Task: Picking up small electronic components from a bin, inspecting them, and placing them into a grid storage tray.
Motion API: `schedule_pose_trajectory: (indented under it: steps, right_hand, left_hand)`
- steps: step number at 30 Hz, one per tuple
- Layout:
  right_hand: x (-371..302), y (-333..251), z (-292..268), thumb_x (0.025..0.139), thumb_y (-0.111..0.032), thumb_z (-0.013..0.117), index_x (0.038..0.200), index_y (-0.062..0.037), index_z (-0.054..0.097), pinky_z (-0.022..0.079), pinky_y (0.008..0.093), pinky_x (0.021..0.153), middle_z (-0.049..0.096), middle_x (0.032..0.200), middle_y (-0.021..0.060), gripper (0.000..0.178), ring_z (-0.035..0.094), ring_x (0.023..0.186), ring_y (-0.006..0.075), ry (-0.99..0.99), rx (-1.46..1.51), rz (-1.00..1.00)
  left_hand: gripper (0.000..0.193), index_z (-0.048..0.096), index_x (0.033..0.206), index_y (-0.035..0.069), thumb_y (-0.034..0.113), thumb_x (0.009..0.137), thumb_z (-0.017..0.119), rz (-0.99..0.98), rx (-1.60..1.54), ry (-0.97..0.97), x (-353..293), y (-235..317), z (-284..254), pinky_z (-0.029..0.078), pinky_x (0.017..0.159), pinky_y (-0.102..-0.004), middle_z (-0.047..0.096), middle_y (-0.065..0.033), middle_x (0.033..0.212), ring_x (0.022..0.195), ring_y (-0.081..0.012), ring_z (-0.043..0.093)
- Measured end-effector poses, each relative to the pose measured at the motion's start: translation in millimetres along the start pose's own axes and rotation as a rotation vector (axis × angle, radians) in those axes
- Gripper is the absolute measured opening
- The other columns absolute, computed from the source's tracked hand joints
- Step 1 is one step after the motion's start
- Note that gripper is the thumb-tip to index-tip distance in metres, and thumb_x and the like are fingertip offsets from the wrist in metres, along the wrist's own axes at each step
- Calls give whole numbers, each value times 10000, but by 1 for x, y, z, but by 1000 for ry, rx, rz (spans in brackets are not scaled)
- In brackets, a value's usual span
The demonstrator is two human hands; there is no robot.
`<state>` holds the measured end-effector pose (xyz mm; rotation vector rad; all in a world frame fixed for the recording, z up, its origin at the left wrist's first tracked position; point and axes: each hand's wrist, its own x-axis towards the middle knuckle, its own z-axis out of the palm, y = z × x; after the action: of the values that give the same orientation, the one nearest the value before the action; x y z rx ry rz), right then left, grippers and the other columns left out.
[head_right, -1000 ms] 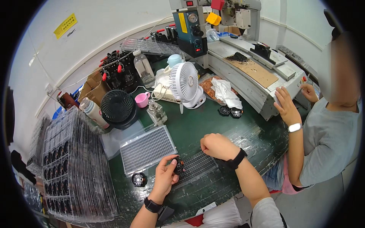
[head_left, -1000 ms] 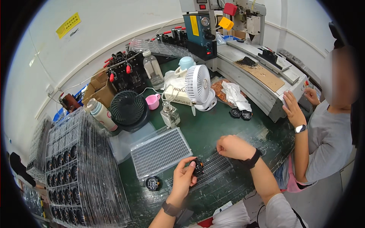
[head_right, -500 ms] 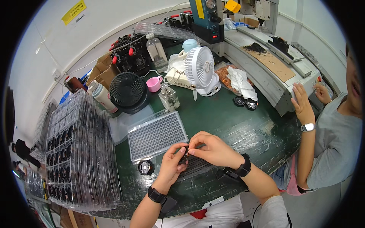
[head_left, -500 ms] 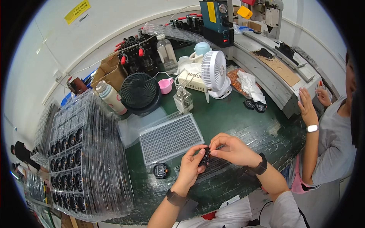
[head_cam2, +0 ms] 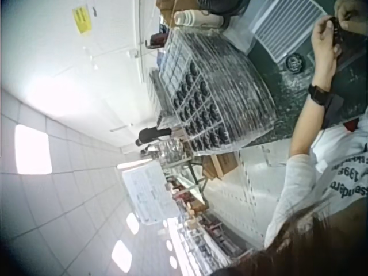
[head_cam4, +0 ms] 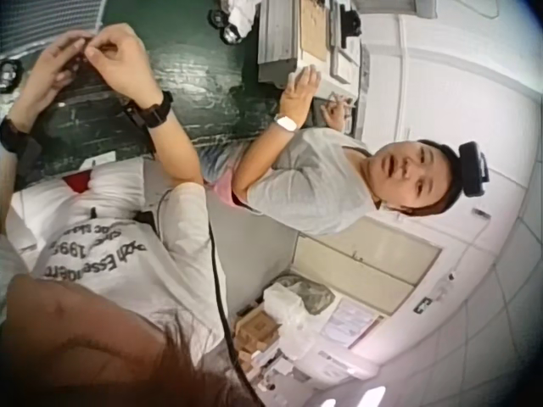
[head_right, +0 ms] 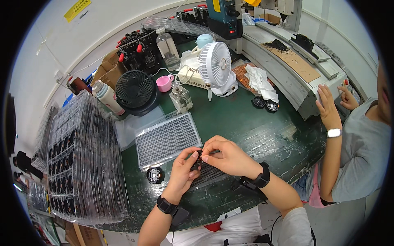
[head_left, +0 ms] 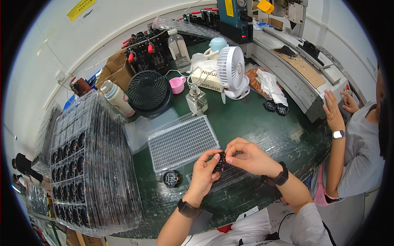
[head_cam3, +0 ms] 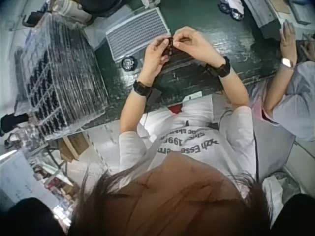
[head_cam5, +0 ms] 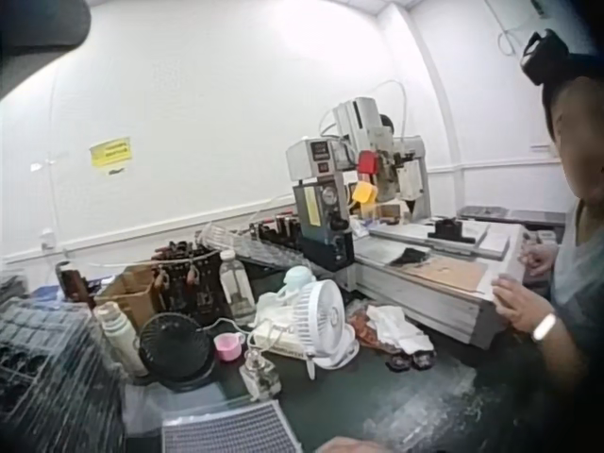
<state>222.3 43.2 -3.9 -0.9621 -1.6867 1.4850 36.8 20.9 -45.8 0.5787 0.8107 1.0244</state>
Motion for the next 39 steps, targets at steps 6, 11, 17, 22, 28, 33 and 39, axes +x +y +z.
schedule_pose_trajectory:
  steps: [6, 11, 17, 22, 28, 33, 39]
  right_hand:
    - [0, -1, -1, 845, -23, 636, 912, 13, 613, 488, 280, 884, 483, 1099, 67, 79, 528, 1032, 142, -3, -21, 11]
    - [0, 0, -1, 842, -20, 636, 911, 13, 616, 490, 279, 882, 483, 1097, 69, 79, 532, 1027, 144, 3, -44, 11]
    - [1, 0, 1, 838, -15, 639, 903, 11, 621, 504, 271, 869, 488, 1092, 70, 72, 540, 1018, 142, 17, -33, 23]
    - [1, -1, 3, 836, -21, 649, 900, 7, 625, 515, 266, 854, 492, 1091, 69, 74, 546, 1016, 141, 48, -42, 18]
    - [3, 10, 8, 824, 18, 656, 918, 0, 584, 484, 267, 884, 511, 1061, 59, 120, 543, 1019, 135, 69, 84, 7]
    - [5, 6, 4, 802, 60, 661, 885, -45, 491, 465, 273, 896, 540, 1024, 52, 217, 541, 1002, 131, 56, 353, 116]
    - [6, 12, 3, 788, 85, 657, 825, -72, 433, 463, 274, 891, 543, 1009, 58, 275, 542, 989, 134, 9, 455, 116]
  left_hand:
    - [210, 554, 1132, 73, 178, 951, 561, 2, 19, -7, -1, 1, 0, 283, 413, -169, 607, -36, 748, 462, -32, 382]
    - [213, 553, 1131, 70, 184, 952, 560, 5, 26, -13, 0, 0, 0, 283, 411, -168, 613, -38, 753, 460, -33, 383]
    - [209, 554, 1130, 69, 181, 954, 556, 10, 26, 6, 0, 0, 1, 282, 409, -168, 614, -39, 746, 456, -31, 383]
    - [197, 558, 1125, 73, 172, 955, 552, 8, 9, 0, 0, -1, 0, 284, 413, -164, 610, -34, 756, 462, -29, 382]
    - [192, 555, 1125, 75, 172, 960, 544, 15, -27, 17, -1, 0, 1, 284, 418, -162, 597, -21, 765, 466, -28, 378]
    - [187, 551, 1128, 81, 168, 963, 537, 37, -11, 1, -2, -2, 0, 295, 427, -166, 615, -27, 796, 481, -27, 384]
    - [184, 550, 1127, 86, 171, 966, 533, 57, -23, -3, -2, -2, 1, 305, 436, -167, 637, -39, 850, 497, -27, 393]
